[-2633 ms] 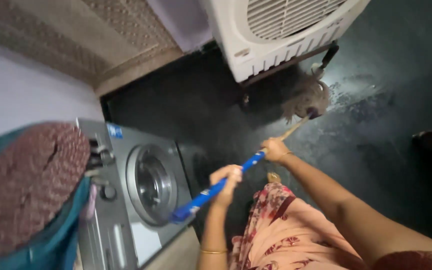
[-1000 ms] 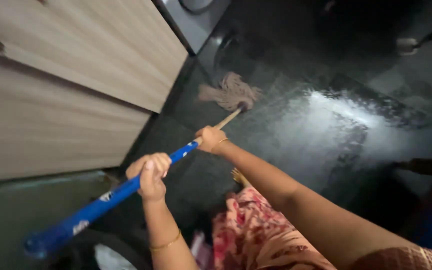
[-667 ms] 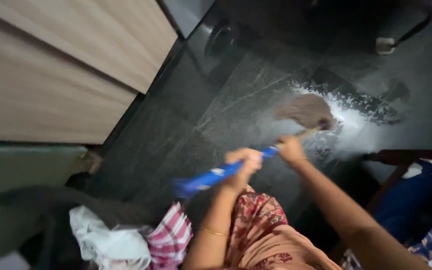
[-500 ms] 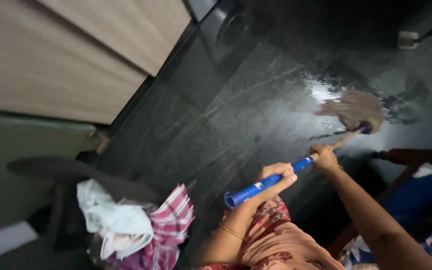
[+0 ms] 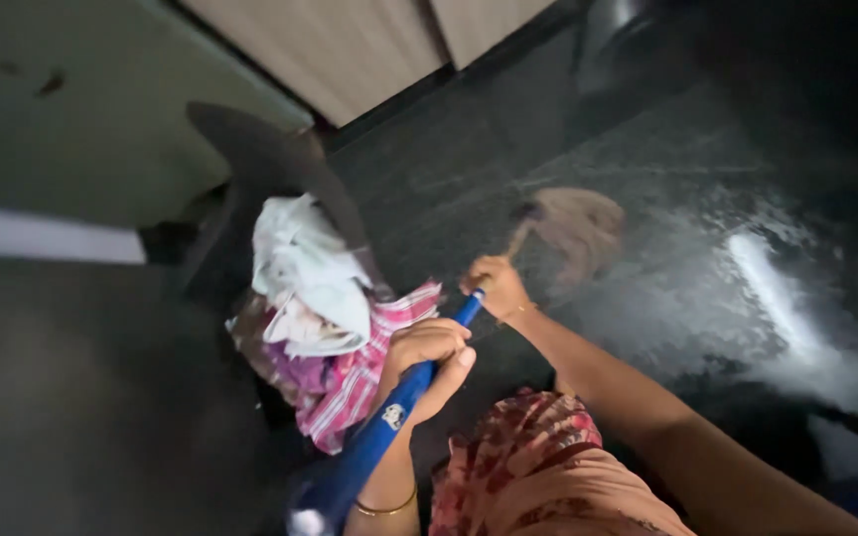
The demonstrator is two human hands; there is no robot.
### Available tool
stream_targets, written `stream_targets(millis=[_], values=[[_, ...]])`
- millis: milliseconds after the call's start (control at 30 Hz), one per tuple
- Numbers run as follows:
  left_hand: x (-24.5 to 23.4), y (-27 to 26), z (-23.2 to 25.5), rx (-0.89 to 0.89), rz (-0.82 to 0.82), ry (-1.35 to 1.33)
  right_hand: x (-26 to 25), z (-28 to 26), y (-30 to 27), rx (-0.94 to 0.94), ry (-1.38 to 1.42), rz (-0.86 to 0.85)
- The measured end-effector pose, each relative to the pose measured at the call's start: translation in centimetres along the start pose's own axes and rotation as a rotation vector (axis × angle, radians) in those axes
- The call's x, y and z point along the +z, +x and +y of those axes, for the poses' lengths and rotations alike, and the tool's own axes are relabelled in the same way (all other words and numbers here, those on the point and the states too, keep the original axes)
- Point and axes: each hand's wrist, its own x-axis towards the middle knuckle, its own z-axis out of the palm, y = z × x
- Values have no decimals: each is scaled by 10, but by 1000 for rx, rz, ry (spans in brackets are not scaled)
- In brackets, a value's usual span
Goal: Mopping the floor using a mop and bucket in a residential setting.
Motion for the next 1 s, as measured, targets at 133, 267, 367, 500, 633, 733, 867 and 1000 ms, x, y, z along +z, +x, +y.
stream_targets(millis=[133,267,367,500,633,733,867,1000], values=[[-7,-37,-10,-96,237,177,81,44,22,-84,-53,-228],[-19,-74,-12,-201,311,323,118,38,18,-60,-155,-450],[-27,-102,0,-177,452,247,122,11,-9,76,-356,-512],[-43,-140,23,-231,541,138,120,-1,-53,-24,-327,-467],[-47,-194,47,-457,614,-29,134,-11,-113,119,-422,-702],[-52,-240,68,-486,709,-133,159,-82,-145,297,-215,-695],[-55,-295,127,-585,878,-123,216,-125,-195,267,-116,-888],[-56,-368,171,-701,1051,91,301,-157,-252,187,-29,-1150]])
